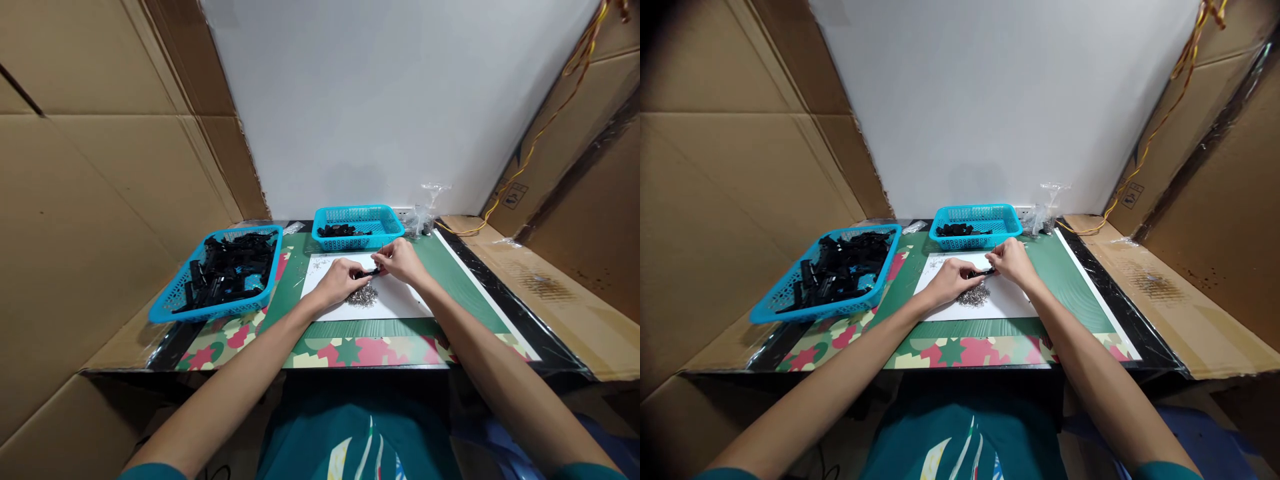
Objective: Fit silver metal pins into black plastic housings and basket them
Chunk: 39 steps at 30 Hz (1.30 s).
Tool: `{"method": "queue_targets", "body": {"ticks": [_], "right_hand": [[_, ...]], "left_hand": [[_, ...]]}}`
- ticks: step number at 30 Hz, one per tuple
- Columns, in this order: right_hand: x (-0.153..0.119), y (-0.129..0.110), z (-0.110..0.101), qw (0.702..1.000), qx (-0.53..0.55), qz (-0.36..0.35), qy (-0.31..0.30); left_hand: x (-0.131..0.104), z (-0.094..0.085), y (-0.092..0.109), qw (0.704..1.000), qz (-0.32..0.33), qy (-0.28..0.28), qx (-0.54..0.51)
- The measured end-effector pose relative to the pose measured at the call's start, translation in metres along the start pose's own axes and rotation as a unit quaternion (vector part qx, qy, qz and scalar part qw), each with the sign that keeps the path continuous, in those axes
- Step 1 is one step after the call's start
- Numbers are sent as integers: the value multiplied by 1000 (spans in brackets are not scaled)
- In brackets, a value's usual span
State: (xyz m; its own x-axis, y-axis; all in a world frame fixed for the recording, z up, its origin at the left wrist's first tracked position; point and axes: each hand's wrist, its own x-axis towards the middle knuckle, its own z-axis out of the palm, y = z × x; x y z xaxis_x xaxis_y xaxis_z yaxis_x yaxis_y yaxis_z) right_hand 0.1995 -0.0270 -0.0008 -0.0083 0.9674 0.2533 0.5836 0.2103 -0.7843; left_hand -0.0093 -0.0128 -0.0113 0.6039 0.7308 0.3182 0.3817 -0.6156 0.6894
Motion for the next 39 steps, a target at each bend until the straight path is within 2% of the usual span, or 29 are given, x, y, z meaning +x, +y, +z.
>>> {"method": "queue_targets", "body": {"ticks": [2, 5, 8, 10, 13, 17, 21, 24, 27, 33, 39], "right_hand": [[-1, -3, 4, 1000, -7, -1, 25], [-1, -4, 8, 996, 44, 5, 75], [1, -1, 7, 983, 111, 8, 147], [3, 3, 3, 977, 109, 1, 182], [5, 9, -4, 975, 57, -24, 215], [8, 11, -8, 972, 3, -59, 227], [9, 6, -5, 976, -73, -70, 193], [8, 2, -5, 974, -125, -65, 178], [8, 1, -7, 970, -147, -61, 186], [8, 2, -13, 966, -125, -47, 223], [9, 5, -18, 965, -87, -14, 248]], "left_hand": [[-1, -1, 1, 1000, -7, 2, 17], [-3, -2, 4, 999, -11, 19, 29], [-1, -8, 7, 997, -22, 61, 32], [7, -16, 10, 994, -23, 92, 49], [33, -38, 16, 986, -10, 115, 116], [83, -67, 26, 972, -29, 95, 215], [132, -76, 31, 942, -29, 18, 334], [160, -71, 27, 922, -13, -46, 383], [180, -59, 21, 924, -8, -95, 371], [197, -35, 10, 925, -2, -176, 337], [193, -31, 4, 915, -11, -271, 298]]}}
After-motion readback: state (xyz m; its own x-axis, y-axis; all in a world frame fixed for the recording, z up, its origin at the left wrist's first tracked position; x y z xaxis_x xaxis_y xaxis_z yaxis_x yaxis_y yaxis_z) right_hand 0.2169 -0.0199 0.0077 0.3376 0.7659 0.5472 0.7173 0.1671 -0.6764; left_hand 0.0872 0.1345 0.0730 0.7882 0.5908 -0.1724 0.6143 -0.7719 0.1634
